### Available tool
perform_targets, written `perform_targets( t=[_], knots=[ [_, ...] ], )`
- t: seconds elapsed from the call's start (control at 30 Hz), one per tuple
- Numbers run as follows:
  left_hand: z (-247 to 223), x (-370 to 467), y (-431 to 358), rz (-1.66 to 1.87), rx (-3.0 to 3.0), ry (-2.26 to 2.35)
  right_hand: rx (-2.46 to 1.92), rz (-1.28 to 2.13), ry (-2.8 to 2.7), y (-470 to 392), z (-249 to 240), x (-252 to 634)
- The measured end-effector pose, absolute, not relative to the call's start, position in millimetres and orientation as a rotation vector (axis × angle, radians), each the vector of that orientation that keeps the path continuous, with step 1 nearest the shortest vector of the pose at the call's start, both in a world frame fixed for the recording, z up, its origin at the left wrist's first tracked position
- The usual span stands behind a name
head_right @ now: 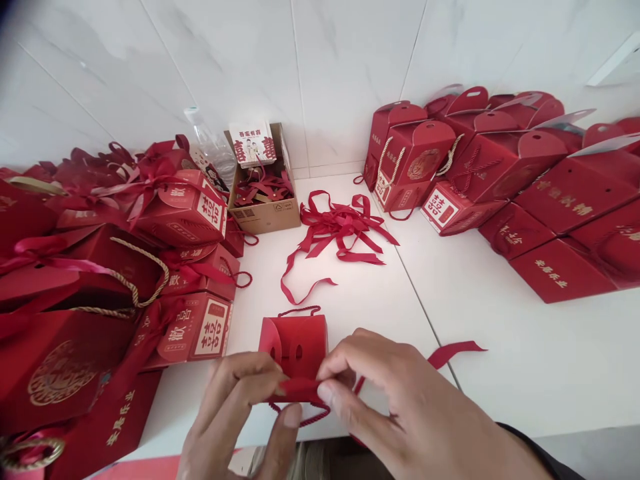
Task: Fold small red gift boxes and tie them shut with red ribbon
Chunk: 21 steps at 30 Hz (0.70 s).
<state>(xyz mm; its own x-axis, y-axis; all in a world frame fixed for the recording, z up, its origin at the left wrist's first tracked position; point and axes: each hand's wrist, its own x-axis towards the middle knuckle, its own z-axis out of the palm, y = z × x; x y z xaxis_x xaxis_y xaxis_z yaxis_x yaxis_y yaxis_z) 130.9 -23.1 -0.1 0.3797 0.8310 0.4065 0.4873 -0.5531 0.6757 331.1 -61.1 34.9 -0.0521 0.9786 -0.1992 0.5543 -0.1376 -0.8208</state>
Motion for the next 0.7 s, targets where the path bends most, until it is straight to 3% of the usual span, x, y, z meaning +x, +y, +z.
perform_targets(
  t=[0.23,0.7],
  knots=[
    [-9,116,-8,0.834,2.566,1.165,-1.812,1.185,-1.482,-46,33,331],
    [-10,121,-2,0.767,2.694,1.204,-1.896,1.192,-1.566,-39,32,333]
  ],
)
